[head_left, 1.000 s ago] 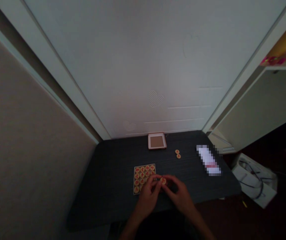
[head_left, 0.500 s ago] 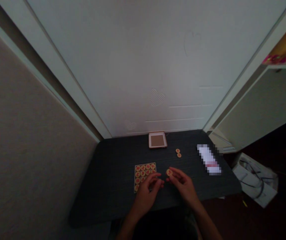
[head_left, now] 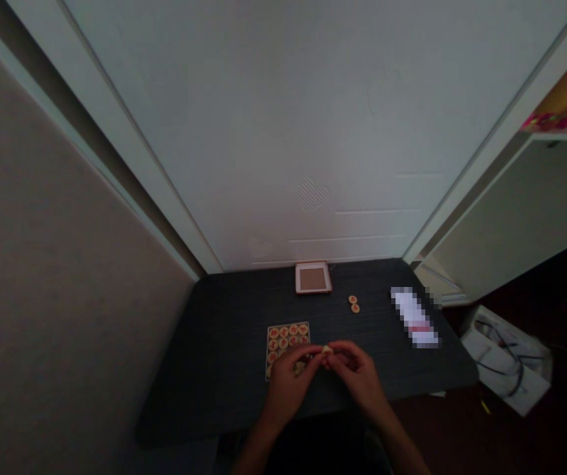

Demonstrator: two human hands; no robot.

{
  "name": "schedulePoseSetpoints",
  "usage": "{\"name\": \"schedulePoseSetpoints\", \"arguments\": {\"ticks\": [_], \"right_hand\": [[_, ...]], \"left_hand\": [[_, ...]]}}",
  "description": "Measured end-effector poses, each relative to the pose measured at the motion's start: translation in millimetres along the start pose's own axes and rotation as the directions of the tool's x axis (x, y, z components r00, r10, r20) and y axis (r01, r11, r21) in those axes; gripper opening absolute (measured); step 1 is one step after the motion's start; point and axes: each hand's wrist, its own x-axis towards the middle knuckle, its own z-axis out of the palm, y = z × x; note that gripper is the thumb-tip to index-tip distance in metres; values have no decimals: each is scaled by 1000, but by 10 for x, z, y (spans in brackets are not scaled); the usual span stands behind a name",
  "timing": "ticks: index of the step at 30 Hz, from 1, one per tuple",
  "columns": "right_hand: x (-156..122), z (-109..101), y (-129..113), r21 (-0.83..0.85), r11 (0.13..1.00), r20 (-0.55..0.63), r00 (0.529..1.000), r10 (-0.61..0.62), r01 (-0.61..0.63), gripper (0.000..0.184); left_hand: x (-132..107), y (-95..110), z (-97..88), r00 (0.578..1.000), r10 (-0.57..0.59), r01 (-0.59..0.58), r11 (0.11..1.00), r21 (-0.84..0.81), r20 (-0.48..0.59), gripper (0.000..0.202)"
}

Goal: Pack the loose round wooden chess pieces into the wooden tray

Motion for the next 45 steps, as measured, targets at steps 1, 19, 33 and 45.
{"name": "schedulePoseSetpoints", "arguments": {"ticks": [1,19,33,45], "right_hand": [[-6,5,6,0,1000,2,1000,-1,1,37],[128,78,166,-145,989,-58,998,-3,-5,39],[323,284,229,-434,891,64,991,-118,134,29],[365,416,410,-647,738,-37,959,-282,193,19]], "left_hand": [[1,5,-6,1000,9,-9,1000,7,2,14],[-87,-241,-338,1000,-8,11,995,103,-30,20],[-327,-364,-573,996,-20,40,972,230,-88,24],[-386,-427,-611,991,-10,45,963,267,-131,22]]}}
